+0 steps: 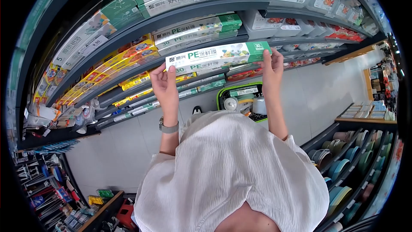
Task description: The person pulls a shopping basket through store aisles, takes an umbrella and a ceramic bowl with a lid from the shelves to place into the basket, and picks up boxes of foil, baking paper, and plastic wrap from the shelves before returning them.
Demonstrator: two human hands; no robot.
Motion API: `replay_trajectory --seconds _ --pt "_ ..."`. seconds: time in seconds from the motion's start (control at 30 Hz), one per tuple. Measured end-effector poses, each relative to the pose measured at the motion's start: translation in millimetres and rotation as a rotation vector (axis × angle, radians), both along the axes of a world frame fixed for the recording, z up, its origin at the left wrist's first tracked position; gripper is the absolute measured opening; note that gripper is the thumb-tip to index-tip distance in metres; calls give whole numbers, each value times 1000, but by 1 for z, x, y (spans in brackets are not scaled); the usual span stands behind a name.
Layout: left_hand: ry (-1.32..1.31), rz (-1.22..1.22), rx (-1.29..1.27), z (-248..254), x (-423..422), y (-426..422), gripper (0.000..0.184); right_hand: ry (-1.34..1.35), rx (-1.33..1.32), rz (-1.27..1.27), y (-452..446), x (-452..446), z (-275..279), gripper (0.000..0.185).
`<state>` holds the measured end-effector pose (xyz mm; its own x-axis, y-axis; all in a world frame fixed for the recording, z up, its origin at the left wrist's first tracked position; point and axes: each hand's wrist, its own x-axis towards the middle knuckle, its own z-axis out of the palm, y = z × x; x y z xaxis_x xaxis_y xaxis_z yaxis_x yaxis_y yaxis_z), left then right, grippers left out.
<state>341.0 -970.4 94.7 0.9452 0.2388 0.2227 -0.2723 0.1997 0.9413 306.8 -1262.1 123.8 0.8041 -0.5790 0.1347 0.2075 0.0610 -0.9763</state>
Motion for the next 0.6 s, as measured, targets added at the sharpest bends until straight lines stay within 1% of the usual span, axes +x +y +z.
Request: replay_trajectory --seconds 0.03,0.07,0.23,0.3,0.33,0.37,0.43,0.47,0.5,0.57,0.6 --pt "-6 8 -4 -1 2 0 25 -42 -23 -19 2 7 -3 38" --pt "-29 30 11 -3 4 0 26 -64 -23 21 4 12 -3 36" --pt "-143 92 51 10 16 -3 30 -48 -32 67 11 44 0 36" --pt "-97 116 152 10 27 2 37 33 -124 22 14 59 2 39" --pt "-113 131 179 12 31 3 43 36 -179 12 13 68 -3 44" --pt "-120 135 178 14 35 3 43 29 -181 14 13 76 -5 44" --pt "-215 164 322 20 42 2 48 0 -232 -1 16 90 -8 47" --pt "-183 159 333 18 45 2 56 -44 -256 2 16 96 -9 50" --pt "-188 166 331 15 50 0 56 -51 -257 7 16 103 -9 50" --pt "-265 237 347 8 56 -7 61 -97 -273 -11 17 114 -11 53" --pt "-256 222 348 6 57 -8 66 -102 -274 -7 15 121 -15 53"
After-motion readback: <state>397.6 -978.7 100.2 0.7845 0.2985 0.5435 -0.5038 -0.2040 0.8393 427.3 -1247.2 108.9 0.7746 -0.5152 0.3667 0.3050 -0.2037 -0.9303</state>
